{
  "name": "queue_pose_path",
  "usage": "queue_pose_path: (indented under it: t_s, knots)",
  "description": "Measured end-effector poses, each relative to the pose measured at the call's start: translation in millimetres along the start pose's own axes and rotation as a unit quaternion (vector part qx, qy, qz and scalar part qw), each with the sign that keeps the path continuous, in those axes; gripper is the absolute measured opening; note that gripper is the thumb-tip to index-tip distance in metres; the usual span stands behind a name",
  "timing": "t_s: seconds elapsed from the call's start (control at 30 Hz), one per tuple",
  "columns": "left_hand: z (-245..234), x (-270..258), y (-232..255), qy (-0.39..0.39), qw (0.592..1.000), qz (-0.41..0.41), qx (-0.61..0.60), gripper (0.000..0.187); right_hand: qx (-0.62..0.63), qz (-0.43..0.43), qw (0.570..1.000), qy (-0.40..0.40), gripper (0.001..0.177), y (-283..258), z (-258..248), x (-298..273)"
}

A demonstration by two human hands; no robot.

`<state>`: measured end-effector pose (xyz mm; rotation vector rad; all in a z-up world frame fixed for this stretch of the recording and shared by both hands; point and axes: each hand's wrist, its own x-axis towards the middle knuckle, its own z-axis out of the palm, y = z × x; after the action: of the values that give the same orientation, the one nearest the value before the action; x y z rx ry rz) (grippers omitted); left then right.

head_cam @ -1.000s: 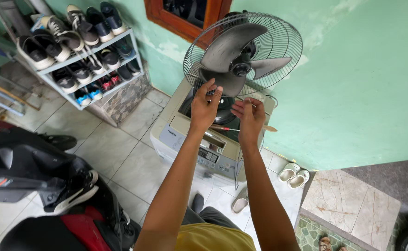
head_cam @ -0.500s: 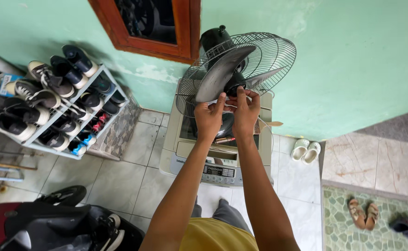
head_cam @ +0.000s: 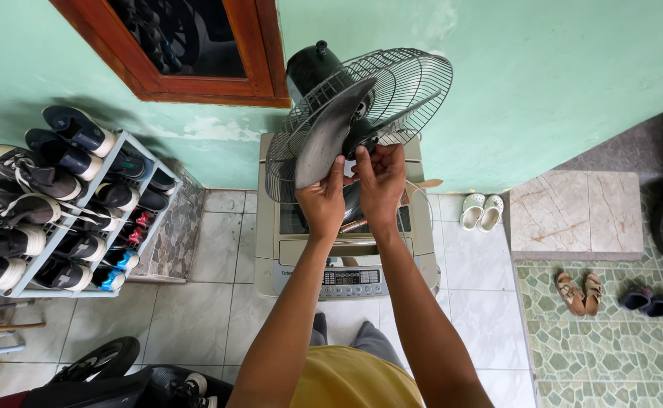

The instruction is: The person unplugs a table fan, carries it to a garage area, and uses a screwdriver to remove the front grille and fan blades. The person then carries a bucket of water to a sink and washes a cloth inside it.

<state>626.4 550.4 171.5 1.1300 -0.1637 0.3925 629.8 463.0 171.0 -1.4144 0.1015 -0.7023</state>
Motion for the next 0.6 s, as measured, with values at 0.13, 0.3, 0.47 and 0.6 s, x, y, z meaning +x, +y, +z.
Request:
queue_pose_path:
  t_s: [0.13, 0.3, 0.47, 0.6]
  knots:
    - [-2.9, 2.1, -0.3, 0.014, 0.998, -0.023, 0.056, 0.020, -0.095, -0.039, 0.995, -0.009, 0.026, -1.1, -2.3, 0.0]
    - [-2.4, 3.5, -1.1, 0.003, 0.999, -0.009, 0.034, 0.022, -0.177, -0.101, 0.978, -0.038, 0.029, -10.5, -7.8, 3.8]
    - [-1.1, 0.8, 0.6, 0.014, 0.998, -0.025, 0.062, 0.019, -0.243, -0.133, 0.959, -0.050, 0.030, -14.1, -12.9, 5.7]
    - [1.4, 4.2, 1.6, -0.006, 0.997, 0.005, 0.074, 0.019, -0.181, -0.069, 0.981, -0.023, 0.028, -6.4, -12.4, 5.4]
